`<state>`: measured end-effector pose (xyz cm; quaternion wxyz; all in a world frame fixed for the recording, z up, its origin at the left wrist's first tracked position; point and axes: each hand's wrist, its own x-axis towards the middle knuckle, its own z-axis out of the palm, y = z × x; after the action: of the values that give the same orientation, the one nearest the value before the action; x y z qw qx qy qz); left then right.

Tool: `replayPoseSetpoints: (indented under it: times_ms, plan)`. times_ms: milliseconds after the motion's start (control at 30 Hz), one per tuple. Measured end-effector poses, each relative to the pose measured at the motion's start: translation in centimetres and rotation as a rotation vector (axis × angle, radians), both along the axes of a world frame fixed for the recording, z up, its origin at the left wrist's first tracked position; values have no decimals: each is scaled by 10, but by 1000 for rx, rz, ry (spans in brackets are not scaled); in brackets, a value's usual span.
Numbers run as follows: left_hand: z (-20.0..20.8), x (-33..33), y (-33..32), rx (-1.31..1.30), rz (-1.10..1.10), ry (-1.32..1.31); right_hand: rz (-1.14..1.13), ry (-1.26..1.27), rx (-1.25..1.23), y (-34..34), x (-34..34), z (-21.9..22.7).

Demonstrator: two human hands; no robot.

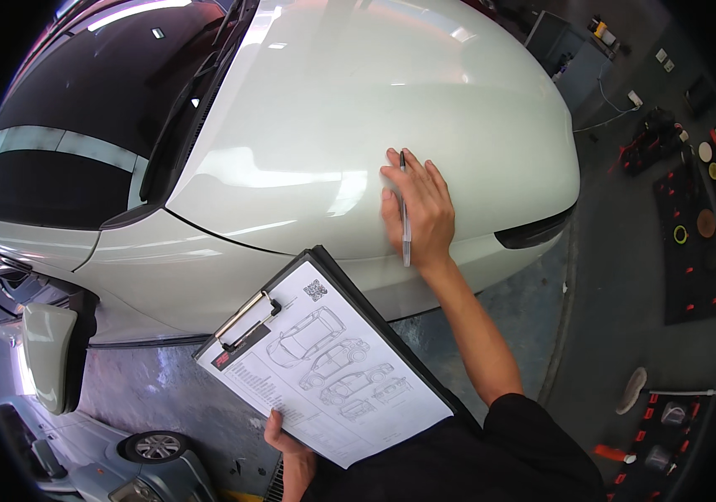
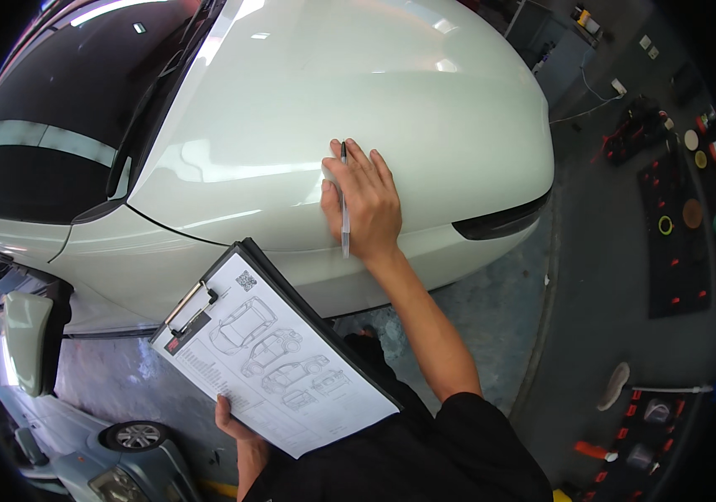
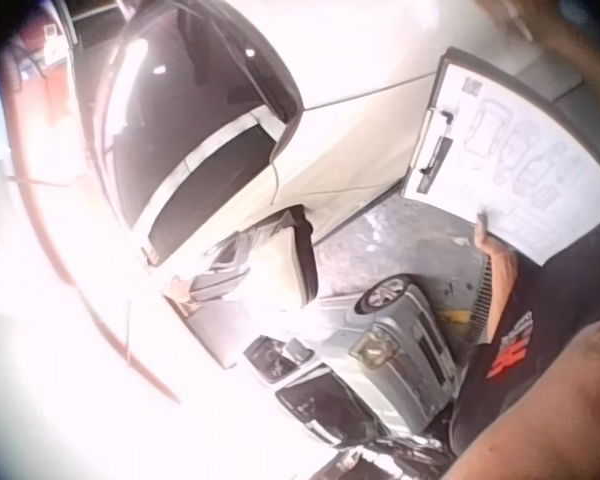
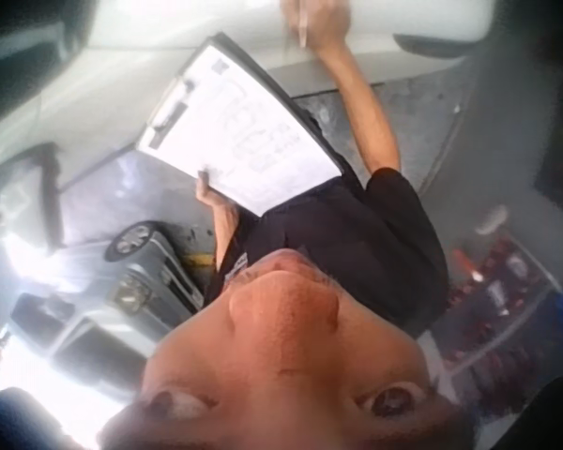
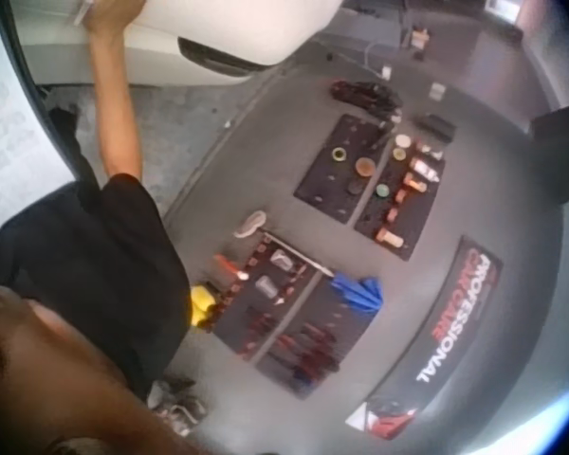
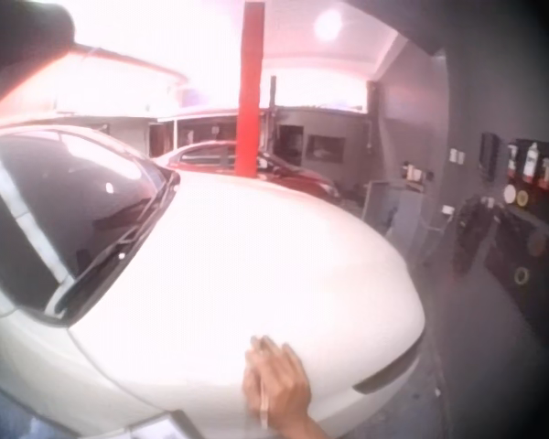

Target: The person inspects the exterior of a white SUV in a garage, touching the front bumper, hood, and side panels while holding a clipboard. They write on the clipboard with a pen, documenting observations of the vehicle's condition.

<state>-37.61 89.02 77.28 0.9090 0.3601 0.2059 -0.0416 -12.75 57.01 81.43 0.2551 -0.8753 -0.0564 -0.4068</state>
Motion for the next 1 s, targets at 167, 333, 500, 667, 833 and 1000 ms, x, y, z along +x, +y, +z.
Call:
replayPoseSetpoints:
  times_ms: [167, 333, 500, 667, 833, 1000]
  plan:
    - [2, 3, -3, -18, -18, -60, 4, -9, 9, 0, -2, -1]
    - [4, 5, -2, -28, -2, -81, -1, -22, 10, 4, -5, -2]
    - [8, 3, -9, -40, 46, -68, -10, -28, 7, 3, -7, 0]
    - [-4, -2, -5, -32, 63, -54, -4, -36, -7, -1, -7, 0]
    - [1, -2, -15, -56, 103, -79, 7, -37, 1, -5, -4, -4]
    - [-5, -10, -15, -39, 150, -82, 20, -55, 1, -10, -1, -8]
